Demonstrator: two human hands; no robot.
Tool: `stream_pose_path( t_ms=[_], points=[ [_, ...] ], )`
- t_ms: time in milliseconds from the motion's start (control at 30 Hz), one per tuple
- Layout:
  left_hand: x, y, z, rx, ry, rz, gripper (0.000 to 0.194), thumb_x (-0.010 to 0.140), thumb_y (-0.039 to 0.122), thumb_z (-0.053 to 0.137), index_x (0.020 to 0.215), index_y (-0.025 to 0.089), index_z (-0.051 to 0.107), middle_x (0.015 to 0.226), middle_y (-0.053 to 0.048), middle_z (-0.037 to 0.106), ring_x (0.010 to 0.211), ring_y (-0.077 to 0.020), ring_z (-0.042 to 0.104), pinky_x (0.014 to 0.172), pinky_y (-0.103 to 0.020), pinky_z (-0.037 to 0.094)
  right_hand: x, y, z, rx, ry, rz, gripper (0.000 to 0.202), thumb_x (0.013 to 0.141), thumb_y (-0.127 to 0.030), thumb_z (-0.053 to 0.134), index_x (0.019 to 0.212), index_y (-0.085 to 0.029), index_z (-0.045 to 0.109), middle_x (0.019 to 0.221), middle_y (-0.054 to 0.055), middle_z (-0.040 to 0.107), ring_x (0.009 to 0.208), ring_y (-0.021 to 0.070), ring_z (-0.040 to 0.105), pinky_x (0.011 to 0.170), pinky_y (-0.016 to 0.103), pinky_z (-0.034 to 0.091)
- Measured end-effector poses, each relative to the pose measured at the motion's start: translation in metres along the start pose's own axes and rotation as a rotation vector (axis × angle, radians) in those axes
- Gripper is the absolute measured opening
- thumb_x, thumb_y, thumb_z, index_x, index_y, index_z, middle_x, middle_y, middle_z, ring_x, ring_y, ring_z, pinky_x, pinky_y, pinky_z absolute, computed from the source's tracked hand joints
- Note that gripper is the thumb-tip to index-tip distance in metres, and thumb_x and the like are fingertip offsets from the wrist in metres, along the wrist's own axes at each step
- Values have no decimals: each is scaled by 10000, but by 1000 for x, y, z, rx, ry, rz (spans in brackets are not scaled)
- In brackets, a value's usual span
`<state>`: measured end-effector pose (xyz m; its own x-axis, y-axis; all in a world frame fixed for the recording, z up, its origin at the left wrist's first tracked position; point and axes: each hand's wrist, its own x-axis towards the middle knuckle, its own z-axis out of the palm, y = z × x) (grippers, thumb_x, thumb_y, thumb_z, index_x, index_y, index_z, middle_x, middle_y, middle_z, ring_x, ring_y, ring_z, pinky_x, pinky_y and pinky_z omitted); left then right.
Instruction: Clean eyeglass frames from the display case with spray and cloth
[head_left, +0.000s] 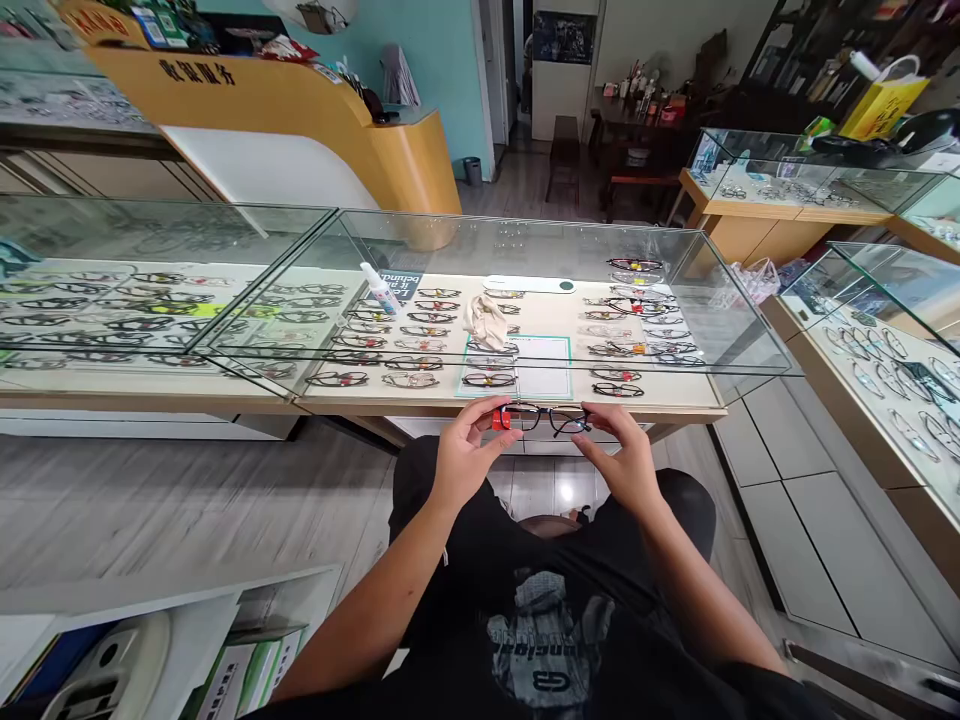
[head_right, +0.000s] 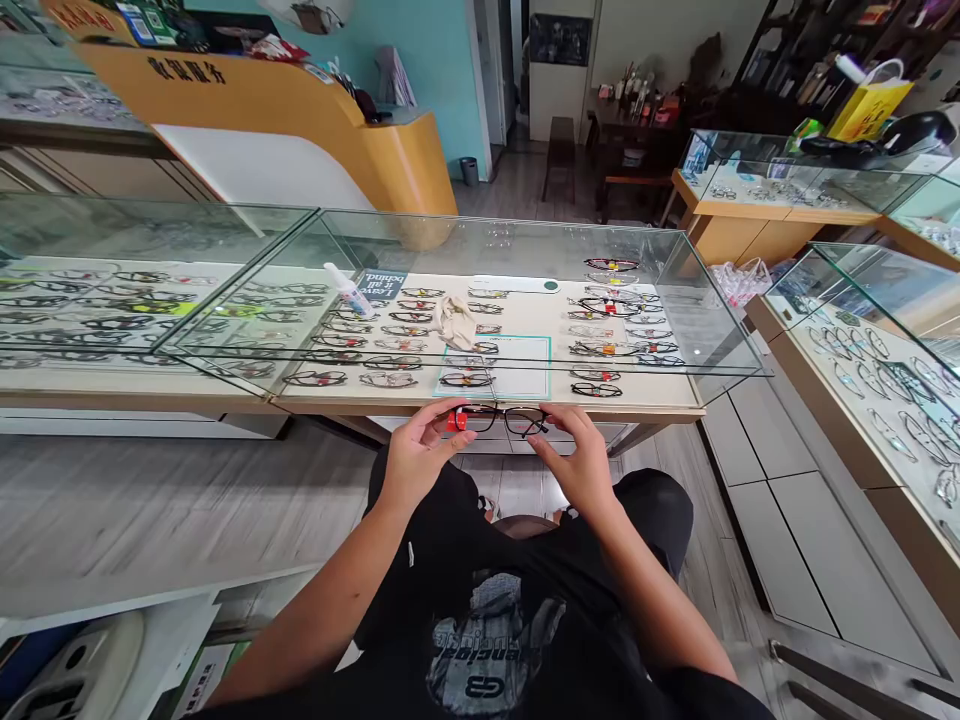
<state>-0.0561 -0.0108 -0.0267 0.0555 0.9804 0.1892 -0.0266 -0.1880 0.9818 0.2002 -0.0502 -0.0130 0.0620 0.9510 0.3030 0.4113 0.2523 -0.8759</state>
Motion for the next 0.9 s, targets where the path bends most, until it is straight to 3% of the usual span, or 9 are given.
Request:
stream_pose_path(
  t_ms=[133, 433, 633, 767, 900],
  points=[
    [4, 1, -1, -38, 4, -18, 549, 742, 346, 962, 1250, 238, 784, 1290, -90, 744, 1022, -196, 737, 975, -357, 644, 0, 1, 4, 102, 33, 36, 406, 916, -407, 814, 1306, -314, 751, 1225, 81, 742, 1095, 255, 739, 1031, 472, 638],
    [1, 5, 3, 18, -42, -15, 546, 812, 377, 920, 1312, 221, 764, 1401, -134, 740, 1167, -243, 748, 1086, -406, 605, 3, -6, 9, 560, 39, 259, 496, 776, -419, 936, 1204, -277, 730, 1191, 91, 780, 1146, 294, 763, 1074, 534, 627],
    [1, 6, 4, 27, -46, 3, 558, 806, 403, 927, 1309, 220, 771, 1369, -133, 758, 1182, -261, 753, 1093, -424, 606, 0, -4, 11, 624, 64, 316, 537, 710, -415, 976, 1157, -262, 721, 1198, 100, 786, 1118, 314, 776, 1050, 540, 629],
    [8, 8, -3, -33, -101, -22, 584, 743, 388, 972, 1268, 210, 788, 1294, -137, 787, 1211, -291, 751, 1069, -434, 618, 1, -2, 1, 607, -16, 241, 416, 836, -500, 857, 1152, -264, 723, 1227, 110, 774, 1170, 310, 744, 1076, 525, 596],
    [24, 4, -8, -225, -283, -132, 561, 669, 362, 1020, 1166, 197, 819, 1162, -143, 820, 1123, -295, 783, 1030, -435, 620, 11, -3, -16, 563, -142, 130, 343, 995, -552, 646, 1135, -261, 763, 1194, 108, 767, 1168, 299, 724, 1077, 521, 575]
  ],
)
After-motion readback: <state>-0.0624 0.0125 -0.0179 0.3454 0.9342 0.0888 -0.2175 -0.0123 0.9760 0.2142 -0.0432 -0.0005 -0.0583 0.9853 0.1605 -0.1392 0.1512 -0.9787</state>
